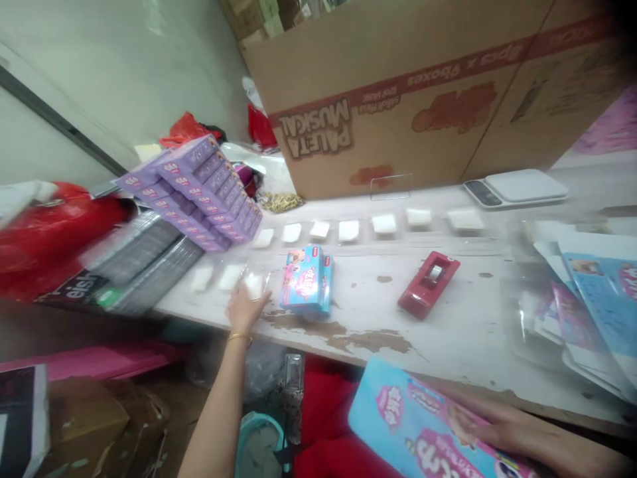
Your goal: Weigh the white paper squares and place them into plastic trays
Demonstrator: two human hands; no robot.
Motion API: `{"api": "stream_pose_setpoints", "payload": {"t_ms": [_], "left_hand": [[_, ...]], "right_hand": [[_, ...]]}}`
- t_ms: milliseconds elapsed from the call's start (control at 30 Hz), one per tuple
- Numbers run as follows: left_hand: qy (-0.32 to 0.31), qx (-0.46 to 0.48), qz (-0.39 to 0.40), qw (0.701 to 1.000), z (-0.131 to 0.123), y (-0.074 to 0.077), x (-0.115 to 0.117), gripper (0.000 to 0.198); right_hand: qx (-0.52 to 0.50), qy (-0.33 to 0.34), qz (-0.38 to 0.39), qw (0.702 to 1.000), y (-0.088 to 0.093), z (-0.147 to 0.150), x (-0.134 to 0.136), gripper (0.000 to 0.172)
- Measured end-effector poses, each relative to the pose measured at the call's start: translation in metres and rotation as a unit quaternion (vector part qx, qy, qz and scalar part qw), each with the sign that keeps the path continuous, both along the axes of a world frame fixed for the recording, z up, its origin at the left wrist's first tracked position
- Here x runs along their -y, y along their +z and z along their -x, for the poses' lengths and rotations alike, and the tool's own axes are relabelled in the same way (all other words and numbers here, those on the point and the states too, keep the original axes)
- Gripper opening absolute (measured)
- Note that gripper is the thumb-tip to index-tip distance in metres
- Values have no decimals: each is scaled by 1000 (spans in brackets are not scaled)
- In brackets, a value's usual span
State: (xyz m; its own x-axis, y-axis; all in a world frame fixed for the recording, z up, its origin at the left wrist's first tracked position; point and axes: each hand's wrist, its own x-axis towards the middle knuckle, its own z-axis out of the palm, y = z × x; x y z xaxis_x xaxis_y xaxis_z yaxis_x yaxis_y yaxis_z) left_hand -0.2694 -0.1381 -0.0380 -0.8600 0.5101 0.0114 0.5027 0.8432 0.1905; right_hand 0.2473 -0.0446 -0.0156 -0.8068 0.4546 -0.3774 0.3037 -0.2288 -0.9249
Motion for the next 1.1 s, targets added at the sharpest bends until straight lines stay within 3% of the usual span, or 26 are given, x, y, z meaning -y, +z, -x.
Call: {"api": "stream_pose_setpoints", "payload": {"t_ms": [133, 233, 333, 400, 500, 600, 633, 733, 833, 933, 1033, 1100], "left_hand": [[-24, 3, 3, 1000, 2, 6, 4, 91], [-62, -43, -5, 997, 4, 33, 10, 85], [-156, -100, -30, 982, -3, 72, 19, 82], [-248, -107, -58, 961, -20, 98, 21, 86], [-355, -76, -80, 928, -60, 120, 13, 85], [-444, -30, -85, 892, -100, 118, -2, 78], [-467, -20, -89, 880, -111, 113, -7, 78], [-515, -2, -100, 852, -135, 98, -21, 75], [-555, 7, -97, 826, -151, 89, -32, 65], [-590, 21, -89, 802, -162, 87, -42, 61], [-631, 31, -87, 770, -173, 90, -49, 65], [-677, 33, -77, 731, -181, 94, -51, 70]], "right_hand": [[86, 167, -145, 971, 40, 35, 6, 90], [124, 233, -154, 952, 52, 44, 9, 97], [115, 221, -155, 956, 48, 42, 7, 111], [118, 170, -168, 964, 42, 40, 5, 125], [111, 131, -162, 972, 35, 43, 6, 128], [84, 219, -103, 967, 30, 46, 12, 124], [83, 221, -91, 968, 28, 44, 14, 124], [88, 120, -104, 983, 23, 23, 17, 119], [79, -31, -185, 979, 22, -5, 14, 117], [86, -138, -326, 931, 26, -20, 8, 112], [102, -127, -450, 878, 30, -21, 2, 106], [102, -92, -501, 854, 31, -17, 0, 103]]}}
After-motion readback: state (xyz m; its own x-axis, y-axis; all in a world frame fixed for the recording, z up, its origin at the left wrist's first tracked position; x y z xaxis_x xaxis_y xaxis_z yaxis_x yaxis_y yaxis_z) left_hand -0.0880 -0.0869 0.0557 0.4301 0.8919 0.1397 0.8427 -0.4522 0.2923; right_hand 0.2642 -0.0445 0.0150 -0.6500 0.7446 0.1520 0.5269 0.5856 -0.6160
